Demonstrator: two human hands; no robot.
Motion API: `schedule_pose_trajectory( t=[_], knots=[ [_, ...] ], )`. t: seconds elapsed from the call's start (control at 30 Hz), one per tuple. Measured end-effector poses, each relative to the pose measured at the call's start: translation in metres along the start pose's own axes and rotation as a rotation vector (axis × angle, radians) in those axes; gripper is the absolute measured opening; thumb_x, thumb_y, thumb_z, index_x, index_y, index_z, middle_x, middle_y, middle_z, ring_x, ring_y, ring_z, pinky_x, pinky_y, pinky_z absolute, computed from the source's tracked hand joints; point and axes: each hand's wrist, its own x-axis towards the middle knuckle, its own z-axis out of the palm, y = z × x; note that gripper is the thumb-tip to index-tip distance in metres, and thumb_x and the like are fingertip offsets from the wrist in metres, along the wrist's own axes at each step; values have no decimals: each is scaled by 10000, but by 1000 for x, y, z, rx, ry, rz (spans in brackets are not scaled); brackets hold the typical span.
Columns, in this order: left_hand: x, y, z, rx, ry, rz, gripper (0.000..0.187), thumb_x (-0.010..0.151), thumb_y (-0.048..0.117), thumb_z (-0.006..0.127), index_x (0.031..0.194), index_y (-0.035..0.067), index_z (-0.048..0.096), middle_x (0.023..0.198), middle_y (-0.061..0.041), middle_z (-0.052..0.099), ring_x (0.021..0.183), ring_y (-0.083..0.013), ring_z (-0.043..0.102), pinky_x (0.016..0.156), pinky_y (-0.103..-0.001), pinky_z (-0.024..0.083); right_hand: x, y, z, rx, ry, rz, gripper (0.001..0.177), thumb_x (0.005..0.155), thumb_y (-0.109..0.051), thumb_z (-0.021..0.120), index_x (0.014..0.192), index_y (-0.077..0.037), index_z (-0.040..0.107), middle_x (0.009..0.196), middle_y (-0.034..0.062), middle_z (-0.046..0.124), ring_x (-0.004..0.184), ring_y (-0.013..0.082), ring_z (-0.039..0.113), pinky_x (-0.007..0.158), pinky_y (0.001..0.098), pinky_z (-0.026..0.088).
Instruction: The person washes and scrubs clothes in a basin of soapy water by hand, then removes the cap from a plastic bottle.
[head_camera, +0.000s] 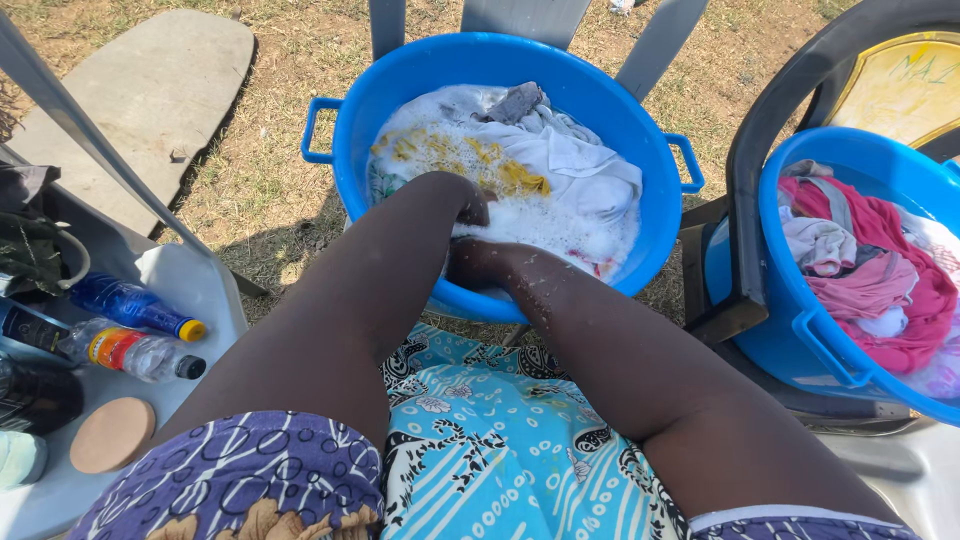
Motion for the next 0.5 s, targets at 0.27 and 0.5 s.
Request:
schedule_pose_trajectory(
  t=[0.27,0.5],
  knots=[
    [-24,-30,-26,-167,421,63,724,743,106,721,1410,290,509,1355,-158,632,1221,-350,645,1003,-466,529,-43,80,-51,580,608,229,238,806,-100,789,1012,-41,685,946,128,716,842,201,653,742,374,528],
    [-67,-19,-15,-291,836,177,525,760,126,727,1260,250,625,1247,-164,684,1225,-366,623,1017,-457,504,-60,117,-68,123,1180,298,258,798,-137,803,999,-39,674,927,134,697,852,259,680,764,395,538]
  ],
)
